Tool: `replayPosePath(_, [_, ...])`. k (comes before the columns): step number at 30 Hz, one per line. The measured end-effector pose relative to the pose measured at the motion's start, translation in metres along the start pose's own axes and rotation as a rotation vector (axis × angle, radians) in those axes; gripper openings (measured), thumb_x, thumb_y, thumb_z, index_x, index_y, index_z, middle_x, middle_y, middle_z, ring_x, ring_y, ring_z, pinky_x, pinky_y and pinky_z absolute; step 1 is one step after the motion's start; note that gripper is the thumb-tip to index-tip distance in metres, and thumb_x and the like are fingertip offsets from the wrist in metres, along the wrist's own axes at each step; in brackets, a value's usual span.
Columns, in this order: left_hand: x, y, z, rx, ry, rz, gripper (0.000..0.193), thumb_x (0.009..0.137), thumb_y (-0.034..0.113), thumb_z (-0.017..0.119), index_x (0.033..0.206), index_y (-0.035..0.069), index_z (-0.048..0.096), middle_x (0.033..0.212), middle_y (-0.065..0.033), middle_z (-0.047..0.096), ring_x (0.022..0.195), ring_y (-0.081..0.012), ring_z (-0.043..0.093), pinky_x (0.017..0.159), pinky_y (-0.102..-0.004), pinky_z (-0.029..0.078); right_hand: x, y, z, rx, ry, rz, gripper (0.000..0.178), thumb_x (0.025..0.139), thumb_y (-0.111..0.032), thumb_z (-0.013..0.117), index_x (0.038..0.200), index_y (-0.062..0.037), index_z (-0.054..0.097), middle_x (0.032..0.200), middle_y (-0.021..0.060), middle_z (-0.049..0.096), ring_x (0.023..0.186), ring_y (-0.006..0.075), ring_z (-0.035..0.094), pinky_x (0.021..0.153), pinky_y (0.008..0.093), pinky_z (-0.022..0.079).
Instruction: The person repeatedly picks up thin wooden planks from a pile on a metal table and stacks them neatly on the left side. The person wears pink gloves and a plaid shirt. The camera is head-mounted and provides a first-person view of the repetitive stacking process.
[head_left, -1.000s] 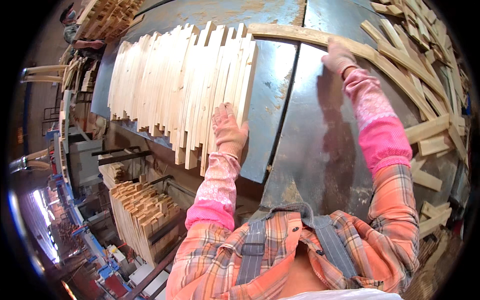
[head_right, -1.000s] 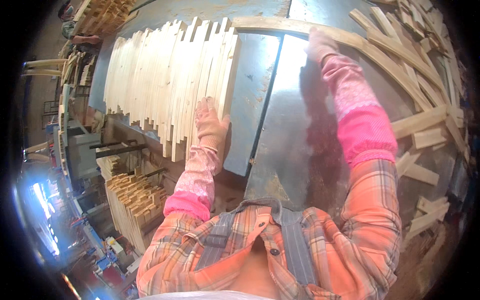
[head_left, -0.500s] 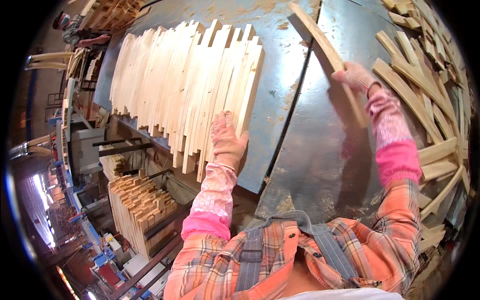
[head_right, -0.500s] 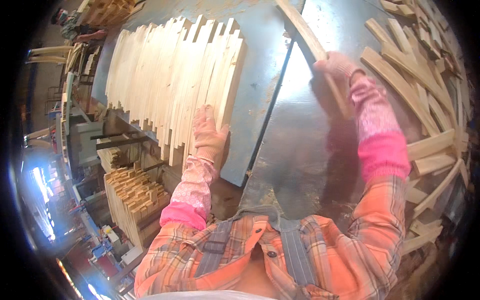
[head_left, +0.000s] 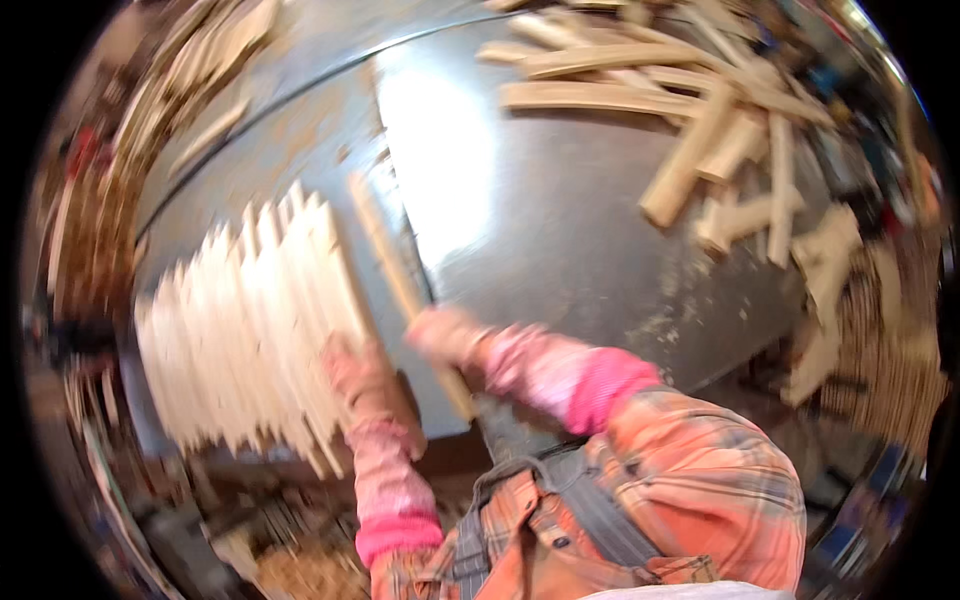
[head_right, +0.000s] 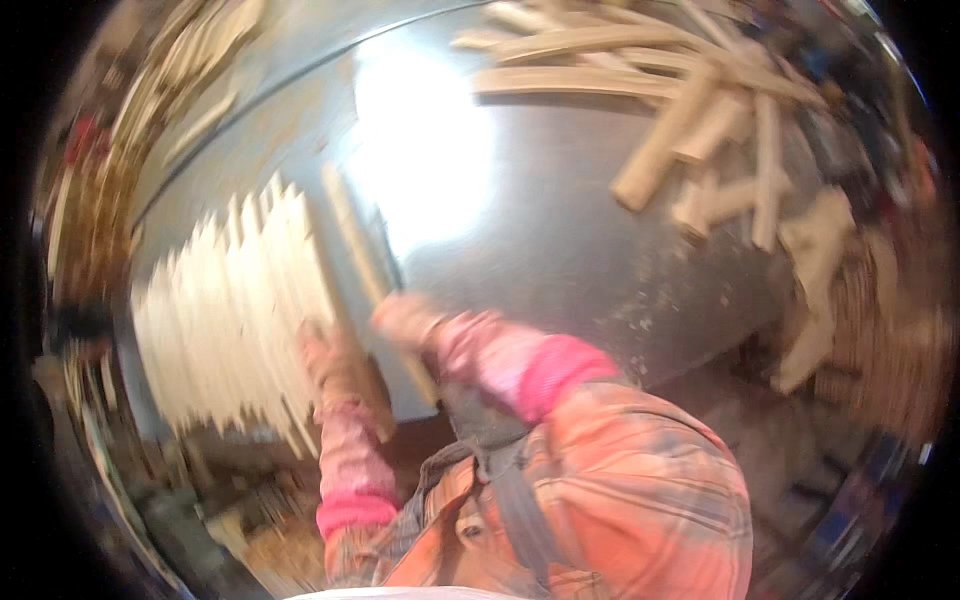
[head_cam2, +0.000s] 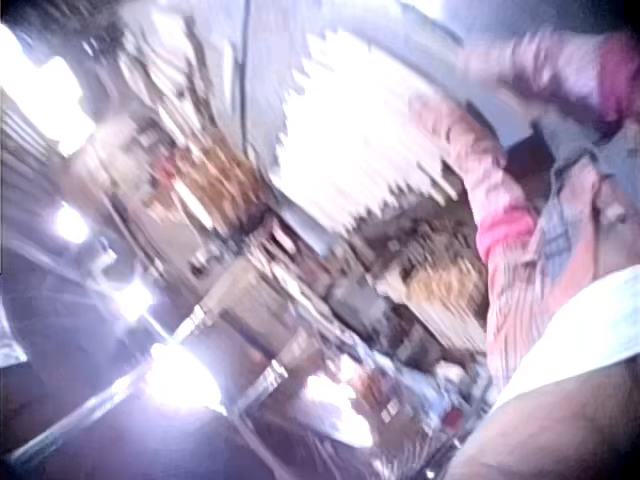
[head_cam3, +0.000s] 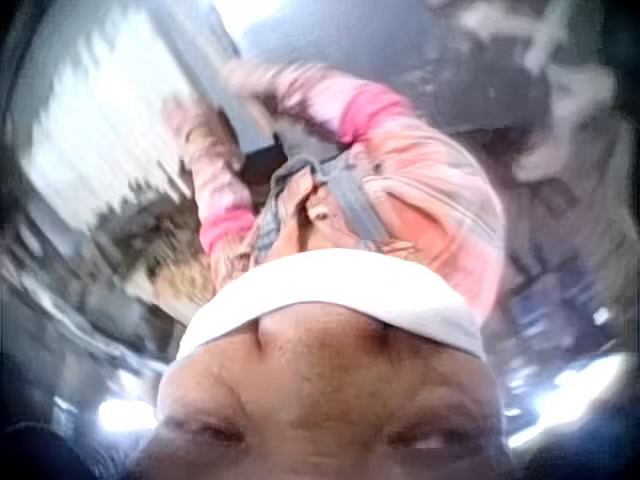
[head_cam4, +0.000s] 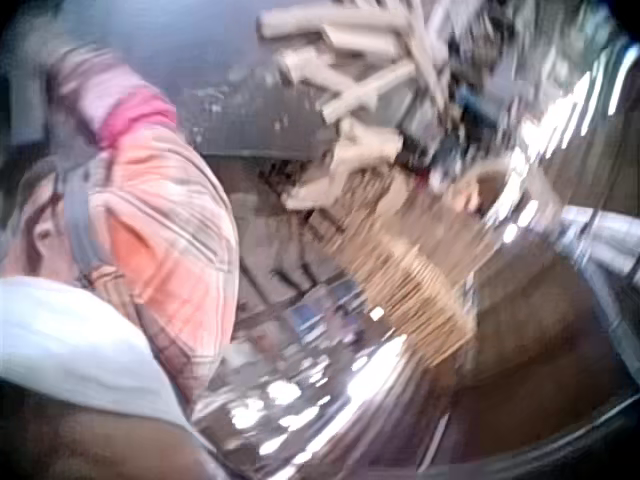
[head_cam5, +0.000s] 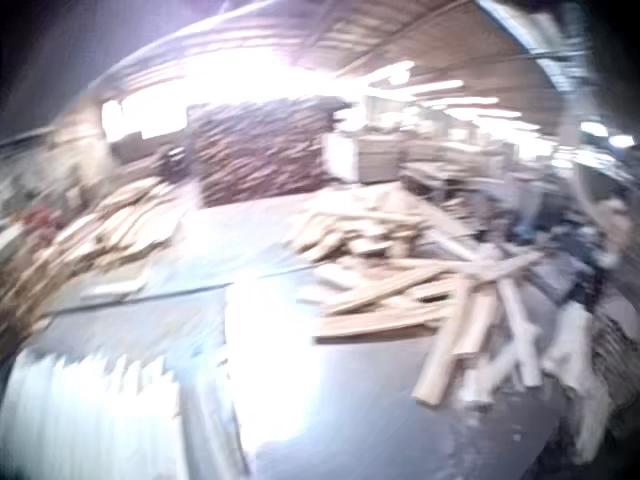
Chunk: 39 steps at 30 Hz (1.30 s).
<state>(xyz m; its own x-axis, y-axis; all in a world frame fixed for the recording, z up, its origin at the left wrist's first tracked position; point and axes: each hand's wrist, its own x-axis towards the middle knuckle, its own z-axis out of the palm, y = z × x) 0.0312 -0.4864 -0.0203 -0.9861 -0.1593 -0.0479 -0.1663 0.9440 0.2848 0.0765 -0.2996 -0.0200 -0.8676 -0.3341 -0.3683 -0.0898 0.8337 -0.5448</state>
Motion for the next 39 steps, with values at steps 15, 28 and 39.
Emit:
replayPosePath(15, [0.016, 0.223, 0.069, -0.280, -0.150, 0.514, 0.063, 0.092, 0.019, 0.075, 0.146, -0.005, 0.052, 0.150, -0.0253, 0.052, 0.141, -0.0384, 0.048, 0.117, -0.0419, 0.039, -0.167, 0.248, -0.160, 0.464, 0.695, 0.448, 0.050, 0.094, -0.037, 0.063, 0.129, -0.0018, 0.066, 0.129, 0.0255, 0.067, 0.118, 0.0407, 0.065, 0.103, 0.0470, 0.051])
replayPosePath(28, [-0.030, 0.419, 0.219, 0.082, -0.025, 0.615, 0.074, 0.096, 0.042, 0.062, 0.151, -0.004, 0.045, 0.158, -0.0267, 0.043, 0.151, -0.0417, 0.033, 0.126, -0.0491, 0.022, -0.263, 0.654, -0.419, -0.141, 0.838, 0.719, 0.053, 0.092, -0.049, 0.059, 0.115, -0.0036, 0.073, 0.116, 0.0250, 0.072, 0.107, 0.0442, 0.069, 0.094, 0.0527, 0.054])
replayPosePath(39, [-0.028, 0.414, 0.216, -0.082, 0.023, 0.574, 0.073, 0.095, 0.034, 0.060, 0.152, -0.007, 0.041, 0.154, -0.0307, 0.045, 0.143, -0.0466, 0.042, 0.121, -0.0513, 0.032, -0.197, 0.795, -0.458, -0.085, 0.569, 0.983, 0.071, 0.100, -0.062, 0.044, 0.134, -0.0043, 0.066, 0.137, 0.0228, 0.065, 0.130, 0.0383, 0.061, 0.109, 0.0486, 0.045])
